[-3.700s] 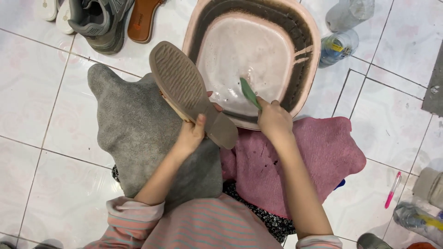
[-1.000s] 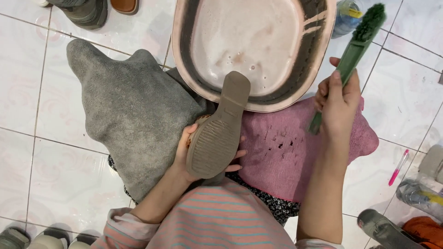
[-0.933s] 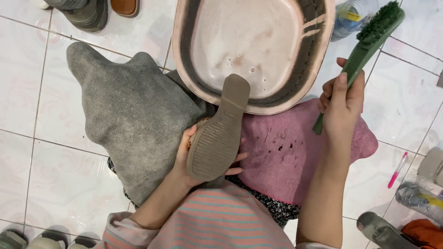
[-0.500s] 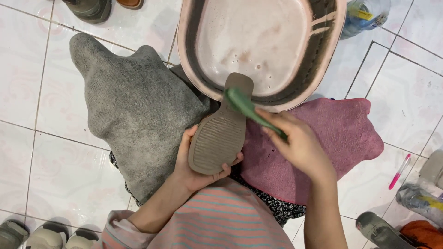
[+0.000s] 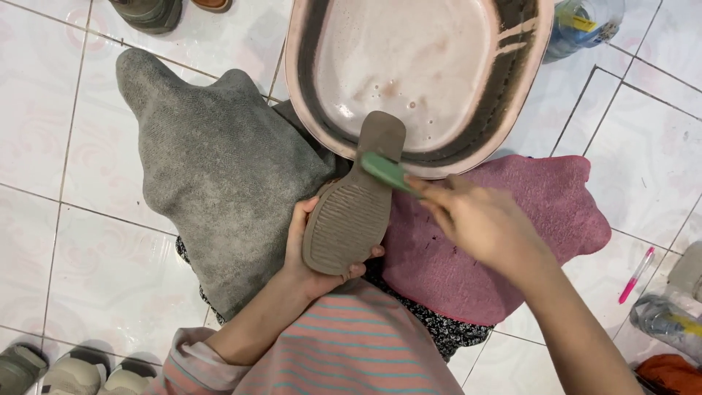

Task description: The person scrubs the sole of a brown slipper with a green brush over a pink basin filled with soapy water. They repeatedly dip the brush into the basin and scrub the slipper's sole, then rinse the brush in the basin.

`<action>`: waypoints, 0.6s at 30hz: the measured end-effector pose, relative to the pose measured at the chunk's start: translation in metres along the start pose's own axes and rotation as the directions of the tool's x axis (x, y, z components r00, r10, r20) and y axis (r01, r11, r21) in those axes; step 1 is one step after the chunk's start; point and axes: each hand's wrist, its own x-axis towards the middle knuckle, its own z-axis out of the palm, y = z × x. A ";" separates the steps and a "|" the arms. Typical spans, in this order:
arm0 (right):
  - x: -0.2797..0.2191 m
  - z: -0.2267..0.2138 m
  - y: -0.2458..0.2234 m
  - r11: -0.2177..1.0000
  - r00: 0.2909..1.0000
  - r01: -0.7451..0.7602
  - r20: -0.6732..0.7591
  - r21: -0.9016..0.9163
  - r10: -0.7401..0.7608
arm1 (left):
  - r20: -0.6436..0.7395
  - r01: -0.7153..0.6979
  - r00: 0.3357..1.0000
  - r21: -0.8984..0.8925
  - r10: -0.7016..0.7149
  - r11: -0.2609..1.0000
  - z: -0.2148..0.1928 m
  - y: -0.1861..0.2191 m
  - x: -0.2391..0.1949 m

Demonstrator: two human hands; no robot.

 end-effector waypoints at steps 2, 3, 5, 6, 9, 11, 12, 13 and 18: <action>-0.003 -0.005 -0.004 0.998 0.999 0.039 0.021 -0.055 -0.038 | -0.012 0.001 1.000 0.010 -0.001 1.000 0.000 0.001 0.000; -0.004 -0.012 -0.002 0.998 0.998 0.004 0.064 -0.064 0.000 | -0.017 0.001 1.000 0.013 -0.001 1.000 -0.002 0.001 0.001; -0.002 -0.020 0.002 0.996 0.993 -0.023 0.111 -0.081 0.032 | -0.017 -0.004 1.000 0.005 0.004 1.000 -0.004 -0.001 0.003; 0.000 -0.020 0.003 0.990 0.997 -0.020 0.071 -0.137 0.030 | -0.022 -0.009 1.000 -0.005 0.009 1.000 -0.005 -0.003 0.004; 0.005 -0.006 -0.003 0.989 1.000 0.006 0.014 -0.145 -0.004 | -0.036 -0.013 0.999 -0.011 0.012 1.000 0.005 -0.004 0.001; 0.006 -0.005 -0.004 0.995 0.999 0.047 -0.008 -0.091 -0.048 | -0.052 -0.027 0.998 -0.006 0.026 1.000 0.008 -0.001 0.002; 0.003 -0.010 -0.002 0.999 0.998 0.010 0.064 -0.052 -0.007 | -0.056 -0.025 0.998 -0.004 0.025 1.000 0.003 -0.002 0.003; 0.000 -0.015 -0.001 0.999 0.990 -0.029 0.138 -0.017 0.031 | -0.060 -0.024 0.998 -0.002 0.024 1.000 -0.002 -0.002 0.004; 0.006 0.010 0.006 0.955 0.999 0.048 0.017 -0.292 -0.045 | 0.263 0.010 0.964 0.047 -0.022 0.999 -0.040 -0.002 0.027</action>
